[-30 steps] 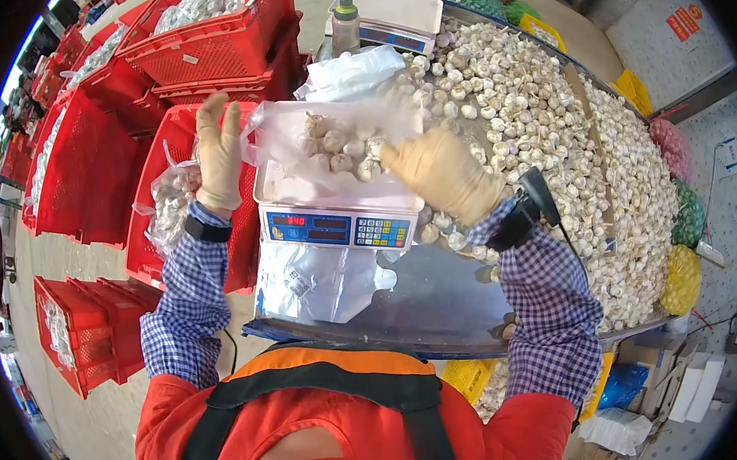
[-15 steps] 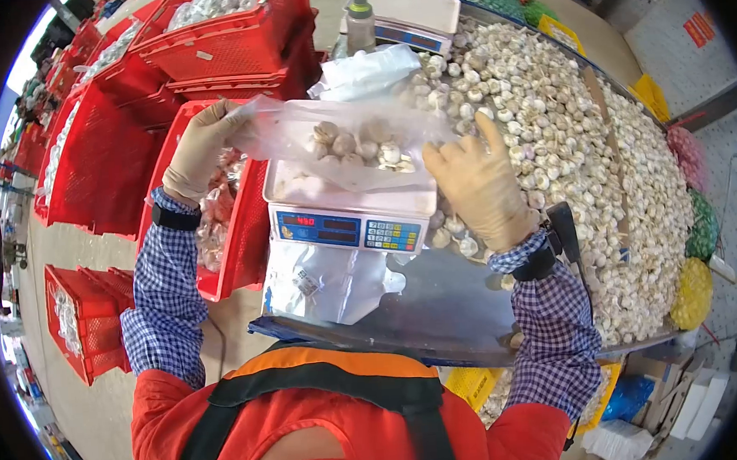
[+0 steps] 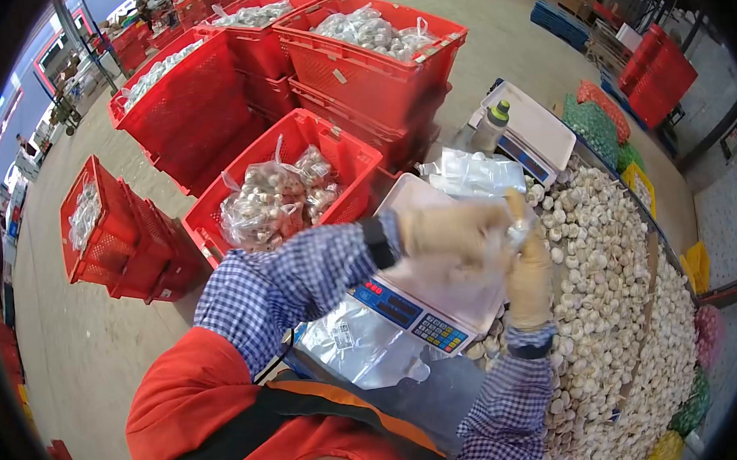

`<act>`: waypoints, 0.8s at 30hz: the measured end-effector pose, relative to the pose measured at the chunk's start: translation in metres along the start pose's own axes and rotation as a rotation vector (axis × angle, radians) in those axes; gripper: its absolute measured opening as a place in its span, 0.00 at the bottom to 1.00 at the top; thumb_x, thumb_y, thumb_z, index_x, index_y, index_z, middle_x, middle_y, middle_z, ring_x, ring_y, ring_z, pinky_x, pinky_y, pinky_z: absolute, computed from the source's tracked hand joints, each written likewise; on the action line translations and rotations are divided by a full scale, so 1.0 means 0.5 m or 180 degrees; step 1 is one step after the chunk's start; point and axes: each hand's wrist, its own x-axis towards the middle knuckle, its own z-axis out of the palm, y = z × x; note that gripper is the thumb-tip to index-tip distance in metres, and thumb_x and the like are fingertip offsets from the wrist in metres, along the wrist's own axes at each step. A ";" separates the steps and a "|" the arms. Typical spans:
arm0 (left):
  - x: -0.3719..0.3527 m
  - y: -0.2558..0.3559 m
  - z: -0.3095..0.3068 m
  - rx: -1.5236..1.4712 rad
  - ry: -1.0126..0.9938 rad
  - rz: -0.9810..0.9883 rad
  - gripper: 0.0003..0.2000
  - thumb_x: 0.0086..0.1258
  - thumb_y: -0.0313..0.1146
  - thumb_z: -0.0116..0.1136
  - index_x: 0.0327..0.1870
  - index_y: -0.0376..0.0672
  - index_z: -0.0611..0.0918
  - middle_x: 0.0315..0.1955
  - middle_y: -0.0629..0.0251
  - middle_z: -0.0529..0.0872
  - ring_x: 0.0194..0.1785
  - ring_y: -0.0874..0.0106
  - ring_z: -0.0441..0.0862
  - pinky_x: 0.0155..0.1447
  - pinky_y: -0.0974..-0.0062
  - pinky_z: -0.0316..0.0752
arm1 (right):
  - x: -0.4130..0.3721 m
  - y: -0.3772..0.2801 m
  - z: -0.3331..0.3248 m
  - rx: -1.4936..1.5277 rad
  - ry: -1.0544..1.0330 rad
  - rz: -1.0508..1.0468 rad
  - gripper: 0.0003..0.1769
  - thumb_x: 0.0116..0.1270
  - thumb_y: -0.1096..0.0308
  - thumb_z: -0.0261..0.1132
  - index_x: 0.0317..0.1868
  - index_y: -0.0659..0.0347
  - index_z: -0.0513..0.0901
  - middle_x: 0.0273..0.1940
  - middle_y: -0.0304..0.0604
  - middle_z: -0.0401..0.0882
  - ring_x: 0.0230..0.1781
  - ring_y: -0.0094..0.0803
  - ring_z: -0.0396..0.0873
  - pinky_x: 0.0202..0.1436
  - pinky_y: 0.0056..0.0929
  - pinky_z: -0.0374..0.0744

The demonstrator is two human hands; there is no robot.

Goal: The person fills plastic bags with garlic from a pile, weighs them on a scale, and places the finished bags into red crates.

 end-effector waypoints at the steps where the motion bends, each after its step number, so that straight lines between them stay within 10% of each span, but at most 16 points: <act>1: 0.010 0.019 0.020 0.0103 -0.0553 -0.0222 0.15 0.64 0.36 0.60 0.48 0.39 0.81 0.41 0.60 0.85 0.39 0.73 0.81 0.47 0.76 0.75 | 0.003 -0.001 0.020 -0.0446 -0.0152 -0.0420 0.25 0.64 0.72 0.59 0.63 0.62 0.74 0.50 0.41 0.79 0.48 0.27 0.77 0.54 0.22 0.74; 3: 0.011 -0.030 0.012 0.0067 0.0049 0.0055 0.12 0.64 0.35 0.59 0.45 0.39 0.82 0.39 0.60 0.85 0.42 0.72 0.81 0.49 0.74 0.75 | 0.020 0.013 0.000 0.0807 -0.0031 0.0340 0.21 0.61 0.76 0.60 0.56 0.62 0.79 0.48 0.41 0.81 0.48 0.28 0.77 0.53 0.23 0.74; 5: 0.010 -0.089 -0.004 0.0553 0.0938 0.0235 0.10 0.62 0.32 0.58 0.43 0.41 0.83 0.37 0.60 0.85 0.45 0.70 0.82 0.51 0.72 0.75 | 0.005 0.035 -0.058 -0.1992 0.0040 -0.0896 0.16 0.58 0.76 0.61 0.48 0.60 0.82 0.43 0.39 0.83 0.40 0.26 0.78 0.45 0.24 0.76; 7: 0.008 -0.086 -0.022 0.1778 0.2140 0.0356 0.08 0.62 0.29 0.53 0.39 0.40 0.83 0.36 0.58 0.85 0.42 0.64 0.82 0.49 0.71 0.76 | -0.015 0.018 -0.070 -0.1694 -0.0213 -0.0234 0.11 0.58 0.76 0.61 0.41 0.60 0.83 0.38 0.40 0.82 0.32 0.22 0.75 0.37 0.19 0.72; 8: 0.009 -0.088 -0.039 0.1556 0.1543 0.0606 0.07 0.63 0.30 0.52 0.35 0.39 0.82 0.34 0.58 0.84 0.41 0.62 0.82 0.48 0.68 0.77 | -0.028 0.005 -0.072 -0.2355 -0.0610 -0.0329 0.10 0.60 0.75 0.60 0.42 0.60 0.83 0.37 0.39 0.82 0.30 0.21 0.73 0.35 0.18 0.71; 9: 0.020 -0.095 -0.059 0.1345 0.0981 0.0873 0.09 0.65 0.31 0.50 0.31 0.37 0.82 0.32 0.58 0.84 0.41 0.60 0.82 0.46 0.65 0.77 | -0.039 0.016 -0.044 -0.1080 -0.0422 0.0473 0.09 0.62 0.74 0.60 0.42 0.61 0.83 0.35 0.38 0.81 0.29 0.21 0.72 0.34 0.17 0.70; 11: 0.035 -0.112 -0.061 -0.1788 0.0938 0.0216 0.10 0.63 0.32 0.49 0.28 0.36 0.78 0.30 0.57 0.82 0.37 0.59 0.80 0.46 0.61 0.75 | -0.079 0.076 -0.044 0.0229 -0.0093 0.1242 0.08 0.64 0.73 0.59 0.42 0.62 0.83 0.34 0.37 0.80 0.28 0.22 0.72 0.34 0.17 0.70; 13: 0.054 -0.222 -0.118 -0.1070 0.1233 0.0339 0.09 0.63 0.32 0.47 0.29 0.37 0.77 0.32 0.57 0.81 0.34 0.61 0.78 0.47 0.62 0.73 | -0.136 0.161 -0.071 -0.0305 0.0007 0.0948 0.10 0.71 0.69 0.57 0.43 0.65 0.82 0.31 0.35 0.79 0.29 0.20 0.71 0.34 0.16 0.68; 15: 0.034 -0.392 -0.129 -0.5018 0.0033 0.0349 0.09 0.70 0.33 0.46 0.33 0.37 0.75 0.38 0.60 0.82 0.46 0.65 0.81 0.50 0.74 0.73 | -0.218 0.262 -0.072 -0.0718 0.0357 0.0584 0.10 0.70 0.70 0.56 0.43 0.65 0.82 0.31 0.36 0.79 0.31 0.20 0.72 0.35 0.16 0.69; 17: 0.032 -0.343 -0.058 -0.5465 0.3357 -0.0653 0.10 0.69 0.30 0.46 0.43 0.35 0.77 0.43 0.58 0.82 0.47 0.66 0.81 0.51 0.75 0.73 | -0.213 0.289 -0.058 -0.1113 0.0732 0.0170 0.10 0.70 0.70 0.56 0.42 0.65 0.82 0.32 0.38 0.80 0.32 0.20 0.73 0.36 0.16 0.70; 20: 0.011 -0.317 0.001 -0.5170 0.2865 0.0405 0.17 0.69 0.30 0.49 0.57 0.34 0.74 0.45 0.59 0.82 0.48 0.67 0.81 0.52 0.77 0.73 | -0.157 0.238 -0.010 0.4329 0.1459 0.0056 0.16 0.64 0.75 0.52 0.50 0.65 0.80 0.42 0.40 0.82 0.36 0.25 0.73 0.38 0.20 0.72; 21: -0.002 -0.280 0.006 -0.5171 0.2833 0.0388 0.17 0.69 0.30 0.49 0.57 0.34 0.74 0.45 0.59 0.82 0.48 0.67 0.81 0.52 0.77 0.73 | -0.135 0.188 -0.009 0.4323 0.1484 0.0031 0.16 0.64 0.75 0.52 0.50 0.65 0.80 0.42 0.40 0.82 0.36 0.25 0.73 0.38 0.20 0.72; 24: -0.042 -0.190 -0.009 -0.1363 0.0213 -0.0265 0.19 0.66 0.32 0.58 0.58 0.39 0.77 0.41 0.64 0.85 0.44 0.72 0.82 0.46 0.77 0.76 | -0.072 0.112 0.002 -0.0164 0.0441 -0.0022 0.14 0.64 0.68 0.54 0.45 0.62 0.82 0.47 0.40 0.82 0.37 0.32 0.76 0.43 0.34 0.76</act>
